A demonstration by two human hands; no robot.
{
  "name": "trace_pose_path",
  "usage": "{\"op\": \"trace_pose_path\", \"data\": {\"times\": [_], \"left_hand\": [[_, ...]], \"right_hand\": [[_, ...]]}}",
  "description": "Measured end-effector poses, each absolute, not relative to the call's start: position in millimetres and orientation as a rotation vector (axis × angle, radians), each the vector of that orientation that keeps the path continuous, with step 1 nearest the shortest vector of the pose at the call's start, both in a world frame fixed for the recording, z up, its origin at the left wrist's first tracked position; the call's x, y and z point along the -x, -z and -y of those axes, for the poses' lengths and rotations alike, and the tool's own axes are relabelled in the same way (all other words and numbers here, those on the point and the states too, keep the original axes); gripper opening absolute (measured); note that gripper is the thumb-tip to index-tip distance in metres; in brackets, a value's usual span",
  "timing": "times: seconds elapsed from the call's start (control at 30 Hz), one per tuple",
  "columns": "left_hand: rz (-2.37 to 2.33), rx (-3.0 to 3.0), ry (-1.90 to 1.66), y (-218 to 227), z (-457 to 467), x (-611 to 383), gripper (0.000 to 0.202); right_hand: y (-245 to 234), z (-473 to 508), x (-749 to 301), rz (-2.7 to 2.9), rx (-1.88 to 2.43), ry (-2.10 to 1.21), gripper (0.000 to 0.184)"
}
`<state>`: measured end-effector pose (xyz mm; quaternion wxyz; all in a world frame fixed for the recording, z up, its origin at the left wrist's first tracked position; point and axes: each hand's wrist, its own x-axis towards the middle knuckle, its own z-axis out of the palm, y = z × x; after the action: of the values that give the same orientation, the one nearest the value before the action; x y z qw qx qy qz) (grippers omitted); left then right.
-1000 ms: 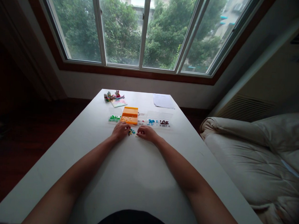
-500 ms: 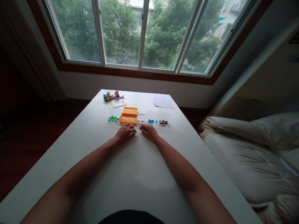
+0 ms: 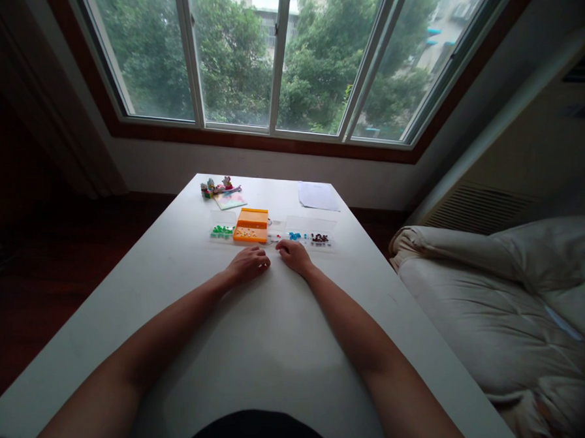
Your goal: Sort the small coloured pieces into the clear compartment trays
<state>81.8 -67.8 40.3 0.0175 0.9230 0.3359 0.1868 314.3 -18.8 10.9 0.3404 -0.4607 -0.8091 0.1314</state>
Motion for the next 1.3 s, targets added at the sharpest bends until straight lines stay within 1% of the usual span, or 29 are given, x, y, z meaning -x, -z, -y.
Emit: {"op": "trace_pose_path", "data": {"times": [0.2,0.33,0.57,0.73,0.9,1.07,1.3], "left_hand": [[-1.026,-2.845,-0.656,-33.3,64.6,-81.0,0.014],[-1.056,-2.778,-0.791,-31.5,60.2,-77.2,0.013],[-1.394,-2.457,-1.161,-49.6,28.4,-52.0,0.015],[-1.540,-2.211,-1.263,-63.9,-2.4,-35.9,0.017],[-1.635,-2.240,-1.243,-68.4,-22.9,-33.2,0.018],[-1.717,-2.286,-1.214,-56.4,-24.9,-31.5,0.018],[-1.566,-2.485,-1.110,-39.1,0.3,-36.0,0.020]], "right_hand": [[-11.4,18.5,-314.1,2.108,1.202,-0.325,0.021],[-10.0,18.4,-313.9,2.104,1.214,-0.333,0.021],[-10.3,19.1,-314.5,2.115,1.216,-0.351,0.022],[-11.7,19.1,-314.7,2.119,1.215,-0.357,0.022],[-12.7,19.6,-314.9,2.127,1.206,-0.351,0.023],[-12.3,19.6,-315.0,2.135,1.211,-0.352,0.023],[-18.1,26.1,-307.4,2.255,1.134,-0.286,0.020]]}}
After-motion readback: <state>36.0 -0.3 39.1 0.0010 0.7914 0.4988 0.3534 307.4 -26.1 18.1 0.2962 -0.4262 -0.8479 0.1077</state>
